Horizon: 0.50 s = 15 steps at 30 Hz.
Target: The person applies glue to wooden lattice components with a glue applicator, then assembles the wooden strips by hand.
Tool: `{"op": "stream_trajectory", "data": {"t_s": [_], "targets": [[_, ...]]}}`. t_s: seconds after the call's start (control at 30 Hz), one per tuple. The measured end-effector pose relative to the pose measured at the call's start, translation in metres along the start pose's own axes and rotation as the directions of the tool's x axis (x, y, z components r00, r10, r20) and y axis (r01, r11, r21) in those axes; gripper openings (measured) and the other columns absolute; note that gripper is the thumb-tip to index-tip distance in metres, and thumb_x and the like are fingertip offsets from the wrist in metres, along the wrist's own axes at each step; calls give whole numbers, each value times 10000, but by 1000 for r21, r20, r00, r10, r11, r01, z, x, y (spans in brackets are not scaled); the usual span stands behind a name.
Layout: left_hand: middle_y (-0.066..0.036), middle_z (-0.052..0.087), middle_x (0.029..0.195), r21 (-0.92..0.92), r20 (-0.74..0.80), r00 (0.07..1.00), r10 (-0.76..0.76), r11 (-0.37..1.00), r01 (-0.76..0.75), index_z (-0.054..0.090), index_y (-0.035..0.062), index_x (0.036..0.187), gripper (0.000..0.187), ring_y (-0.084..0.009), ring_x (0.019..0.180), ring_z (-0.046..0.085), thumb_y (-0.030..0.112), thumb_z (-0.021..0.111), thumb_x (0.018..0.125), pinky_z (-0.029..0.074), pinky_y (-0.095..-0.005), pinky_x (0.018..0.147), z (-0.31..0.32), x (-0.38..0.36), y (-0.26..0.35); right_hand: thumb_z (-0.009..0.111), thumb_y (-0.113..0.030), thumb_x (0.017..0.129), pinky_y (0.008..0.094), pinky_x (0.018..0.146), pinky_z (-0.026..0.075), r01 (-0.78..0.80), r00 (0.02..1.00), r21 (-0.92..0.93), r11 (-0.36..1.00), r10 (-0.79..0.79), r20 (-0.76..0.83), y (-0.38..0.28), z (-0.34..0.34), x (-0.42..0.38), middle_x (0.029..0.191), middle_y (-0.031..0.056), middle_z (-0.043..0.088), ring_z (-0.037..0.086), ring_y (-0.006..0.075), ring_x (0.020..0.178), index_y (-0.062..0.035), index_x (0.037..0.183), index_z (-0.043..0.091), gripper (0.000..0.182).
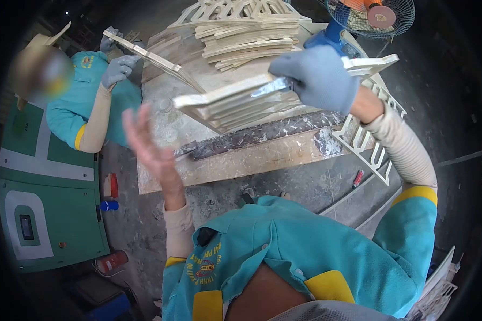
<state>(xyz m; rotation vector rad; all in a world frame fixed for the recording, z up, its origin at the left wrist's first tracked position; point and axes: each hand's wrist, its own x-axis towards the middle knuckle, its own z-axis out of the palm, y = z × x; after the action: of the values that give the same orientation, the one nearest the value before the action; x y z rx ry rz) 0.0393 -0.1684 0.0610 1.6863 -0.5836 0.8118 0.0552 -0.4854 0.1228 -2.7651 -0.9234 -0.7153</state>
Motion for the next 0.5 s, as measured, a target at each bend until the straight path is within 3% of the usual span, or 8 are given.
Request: {"op": "stream_trajectory", "data": {"t_s": [0.07,0.13,0.17,0.23,0.27,0.33,0.4,0.5], "targets": [[-180,574,1297,-161,159,974,-163,969,189,287,-10,1470,935,-267,1264,497,562,645,824,264,-438,1147,18,-8,-19,654,-114,756,418,588,494,-15,999,20,1000,14,38,-1,24,-5,698,48,619,645,295,681,-171,891,660,147],[-152,655,1146,-307,367,896,-250,877,370,502,-27,1325,653,-231,1124,604,421,670,881,398,-396,1059,31,-18,-40,668,-143,772,424,621,503,-70,967,25,997,62,247,-3,40,-9,703,48,623,655,300,714,-169,900,657,131],[-152,655,1146,-308,370,895,-250,875,372,502,-27,1325,653,-231,1124,604,421,670,881,398,-396,1059,37,-23,-40,668,-143,772,424,621,503,-73,966,25,997,65,248,-4,44,-11,703,48,623,655,300,714,-169,900,657,131],[-110,693,975,-334,379,826,-417,771,543,650,-34,1115,336,-157,882,666,242,665,923,511,-297,859,48,-29,-37,695,-185,794,398,643,508,-112,989,151,982,95,116,-5,46,-16,746,64,653,655,301,719,-165,951,673,159],[-110,693,975,-334,387,823,-415,769,545,650,-34,1115,336,-157,882,666,242,665,923,511,-297,859,48,-28,-41,695,-185,794,398,643,508,-121,988,149,981,104,115,-6,42,-19,746,64,653,655,301,719,-165,951,673,159],[-68,680,863,-329,362,835,-414,782,530,686,-32,1019,196,-93,723,632,141,651,933,508,-221,674,50,-26,-48,718,-213,818,346,636,492,-268,901,338,902,359,-242,-6,20,-28,772,86,668,644,241,677,-120,980,695,189],[-46,665,819,-329,358,833,-422,778,535,687,-25,1019,205,-78,696,606,157,655,932,495,-220,653,52,-24,-49,756,-228,804,311,603,463,-563,761,430,705,645,-61,-2,-12,-53,742,96,658,607,171,635,-60,973,707,243],[-15,637,764,-319,352,834,-426,783,535,692,-16,1010,209,-55,651,561,174,660,929,467,-210,613,53,-18,-50,789,-240,777,317,573,445,-743,662,312,593,719,212,8,3,-115,698,107,637,572,153,601,-15,941,699,292]]}}
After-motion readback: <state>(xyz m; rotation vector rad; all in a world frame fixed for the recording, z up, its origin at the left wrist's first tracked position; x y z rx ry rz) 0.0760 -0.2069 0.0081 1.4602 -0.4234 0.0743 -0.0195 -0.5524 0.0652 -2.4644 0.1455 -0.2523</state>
